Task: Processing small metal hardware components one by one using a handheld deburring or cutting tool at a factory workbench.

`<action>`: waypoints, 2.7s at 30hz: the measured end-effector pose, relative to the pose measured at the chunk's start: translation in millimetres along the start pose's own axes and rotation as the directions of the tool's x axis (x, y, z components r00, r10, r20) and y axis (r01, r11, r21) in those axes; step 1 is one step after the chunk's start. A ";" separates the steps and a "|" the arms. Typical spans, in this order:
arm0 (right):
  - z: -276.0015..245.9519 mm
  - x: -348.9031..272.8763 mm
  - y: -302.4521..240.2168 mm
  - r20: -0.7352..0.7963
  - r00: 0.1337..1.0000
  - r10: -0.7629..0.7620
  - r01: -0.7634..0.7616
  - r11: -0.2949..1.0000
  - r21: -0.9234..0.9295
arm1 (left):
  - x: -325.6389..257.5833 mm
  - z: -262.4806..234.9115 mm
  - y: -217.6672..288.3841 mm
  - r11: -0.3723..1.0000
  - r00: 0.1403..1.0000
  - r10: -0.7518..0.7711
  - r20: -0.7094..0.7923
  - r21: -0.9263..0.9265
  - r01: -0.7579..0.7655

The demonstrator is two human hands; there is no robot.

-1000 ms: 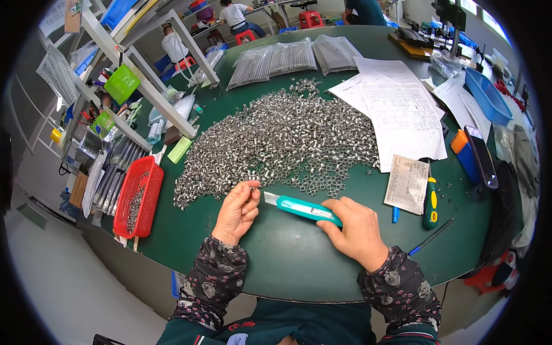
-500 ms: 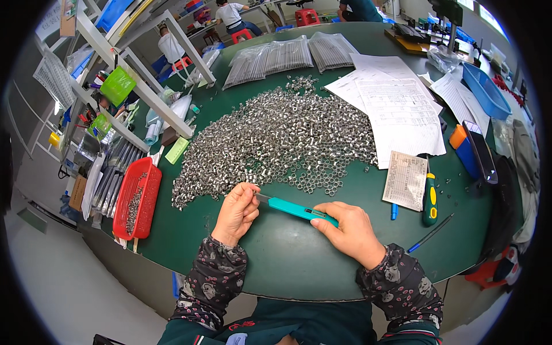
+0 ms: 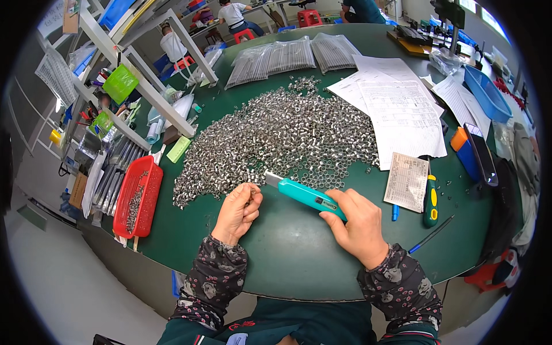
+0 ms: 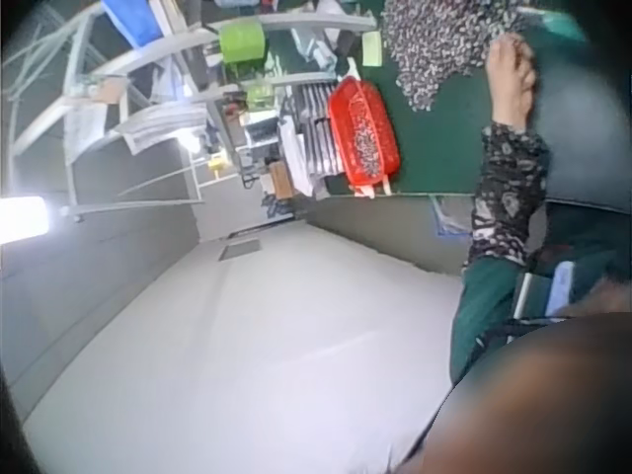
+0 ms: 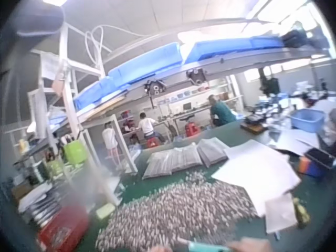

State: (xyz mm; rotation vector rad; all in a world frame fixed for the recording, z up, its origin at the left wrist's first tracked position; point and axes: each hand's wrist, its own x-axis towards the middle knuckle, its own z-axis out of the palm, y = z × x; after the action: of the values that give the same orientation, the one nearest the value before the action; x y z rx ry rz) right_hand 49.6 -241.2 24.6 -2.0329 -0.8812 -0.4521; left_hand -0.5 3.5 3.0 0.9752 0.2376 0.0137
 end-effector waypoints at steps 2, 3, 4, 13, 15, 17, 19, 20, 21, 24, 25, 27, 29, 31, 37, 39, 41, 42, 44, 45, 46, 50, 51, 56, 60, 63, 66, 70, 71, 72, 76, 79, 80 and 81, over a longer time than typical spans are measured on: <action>1.1 -0.9 -1.6 0.019 1.000 0.006 -0.006 1.000 0.012 | -1.3 2.9 1.0 0.998 0.999 0.050 -0.020 0.050 -0.049; 1.1 -1.0 -1.2 0.018 1.000 0.005 -0.005 1.000 0.012 | -1.1 2.1 1.0 0.997 0.999 0.051 -0.020 0.051 -0.050; 1.0 -1.5 -0.1 0.031 0.999 0.014 -0.014 1.000 0.003 | -0.4 0.6 0.4 0.997 0.998 0.061 -0.016 0.049 -0.060; 2.7 -2.2 0.8 0.096 0.994 0.047 -0.053 0.997 0.064 | 2.3 -3.6 -2.3 0.997 0.997 0.074 0.036 0.003 -0.074; 3.0 -2.4 0.9 0.109 0.992 0.060 -0.069 0.994 0.085 | 2.6 -5.2 -3.1 0.996 0.995 0.088 0.050 -0.005 -0.088; 3.3 -2.7 1.8 0.158 0.984 0.081 -0.099 0.988 0.115 | 2.0 -2.5 -2.8 0.997 0.996 0.078 0.035 -0.010 -0.078; 4.5 -4.1 4.0 0.181 0.979 0.092 -0.116 0.985 0.128 | 1.9 -1.7 -2.7 0.997 0.996 0.081 0.033 -0.005 -0.081; 4.7 -4.7 4.5 0.205 0.973 0.102 -0.133 0.981 0.141 | 1.7 -1.5 -2.7 0.996 0.996 0.085 0.030 0.000 -0.085; 4.4 -4.8 4.2 0.205 0.973 0.103 -0.134 0.981 0.141 | 1.5 -1.8 -3.1 0.996 0.996 0.084 0.031 0.000 -0.084; 4.7 -4.1 4.0 0.249 0.962 0.115 -0.159 0.974 0.162 | 1.5 -3.7 -4.5 0.996 0.995 0.089 0.052 0.025 -0.091; 4.1 -4.3 4.1 0.259 0.960 0.108 -0.154 0.975 0.163 | 1.8 -2.9 -5.0 0.994 0.994 0.098 0.054 0.049 -0.100; 3.7 -5.2 5.7 0.269 0.958 0.104 -0.151 0.975 0.161 | 2.4 -1.7 -5.9 0.992 0.993 0.103 0.058 0.070 -0.107; 5.5 -6.2 10.3 0.278 0.954 0.109 -0.163 0.970 0.179 | 1.9 -0.9 -6.0 0.971 0.989 0.137 0.053 0.190 -0.145; -1.4 -1.8 1.6 0.252 0.963 0.100 -0.127 0.988 0.092 | 1.2 0.1 -5.0 0.964 0.991 0.129 0.040 0.228 -0.135; -4.4 2.1 -5.8 0.010 0.997 -0.083 0.084 0.989 -0.118 | -0.2 -0.9 -4.2 0.997 0.999 0.036 -0.006 0.064 -0.035; -6.0 3.7 -2.8 -0.126 0.991 -0.034 0.029 0.999 -0.041 | -0.7 -0.6 -4.0 1.000 1.000 0.015 -0.008 0.021 -0.015; -6.3 3.8 -1.3 -0.044 0.998 -0.053 0.050 0.995 -0.082 | 0.1 0.9 -4.1 1.000 0.999 0.022 -0.030 -0.022 -0.023; -4.6 3.5 1.0 -0.045 0.998 -0.051 0.047 0.996 -0.080 | 0.3 -0.3 -3.4 0.998 1.000 0.022 -0.021 -0.054 -0.023; -4.5 -1.5 4.2 0.177 0.980 -0.086 0.123 0.970 -0.209 | 1.4 -3.2 -2.3 0.990 1.000 0.015 0.017 -0.139 -0.013; -6.9 -1.7 3.3 0.173 0.982 -0.073 0.110 0.971 -0.214 | 1.0 -3.5 -0.6 0.985 1.000 0.013 0.025 -0.171 -0.009; -8.1 1.5 2.9 0.053 0.998 -0.040 0.047 0.989 -0.142 | 1.5 -4.5 -0.4 0.982 0.999 0.012 0.046 -0.191 -0.003; -14.6 7.5 2.9 -0.169 0.977 0.133 -0.116 0.988 0.104 | 6.1 17.4 -2.7 0.996 0.999 -0.040 0.012 0.077 0.039; -14.9 7.4 3.9 -0.218 0.958 0.186 -0.146 0.972 0.185 | 8.3 26.5 -3.8 0.944 0.998 -0.059 -0.018 0.325 0.062; -13.0 6.9 4.6 -0.237 0.952 0.192 -0.130 0.959 0.253 | 20.0 71.1 -19.5 0.029 0.905 0.315 0.285 0.950 -0.310; -14.3 7.0 5.4 -0.235 0.952 0.194 -0.128 0.954 0.269 | 29.1 78.6 -32.9 -0.090 0.890 0.313 0.331 0.943 -0.319; -13.7 7.0 5.2 -0.227 0.954 0.197 -0.130 0.951 0.282 | 30.9 79.1 -37.0 -0.177 0.867 0.349 0.356 0.933 -0.312; -12.4 7.0 3.6 -0.223 0.956 0.191 -0.120 0.948 0.295 | 30.5 74.8 -35.2 -0.067 0.865 0.332 0.377 0.924 -0.377; -9.8 4.6 5.5 -0.184 0.968 0.168 -0.113 0.954 0.276 | 20.5 57.7 -16.1 0.902 0.996 -0.064 0.065 0.431 0.030; -9.4 3.8 5.3 -0.160 0.970 0.181 -0.133 0.954 0.268 | 16.9 53.2 -12.6 0.902 0.997 -0.053 0.061 0.431 0.021; -8.6 2.9 5.4 -0.135 0.972 0.193 -0.153 0.954 0.260 | 13.0 48.3 -9.9 0.963 0.995 -0.054 0.081 0.266 0.031; -3.0 -0.8 3.0 -0.033 0.978 0.207 -0.191 0.943 0.274 | 0.1 28.7 -5.7 0.999 1.000 -0.009 0.025 -0.041 0.010; 1.5 -3.1 5.3 0.097 0.971 0.217 -0.236 0.932 0.276 | 1.8 7.5 -8.3 0.992 0.999 0.029 0.032 -0.122 -0.025; 3.0 -3.4 5.5 0.104 0.972 0.213 -0.234 0.933 0.275 | 3.1 4.2 -8.3 0.991 0.999 0.034 0.032 -0.132 -0.029; 4.4 -3.9 5.4 0.164 0.959 0.231 -0.270 0.922 0.278 | 3.7 1.4 -8.3 0.989 0.999 0.038 0.033 -0.142 -0.033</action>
State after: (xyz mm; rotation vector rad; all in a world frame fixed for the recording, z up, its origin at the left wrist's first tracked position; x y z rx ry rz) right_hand 50.8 -241.3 16.8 -1.8734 -0.7019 -0.0406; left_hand 2.6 -1.9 -3.8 0.8377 0.1837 0.0454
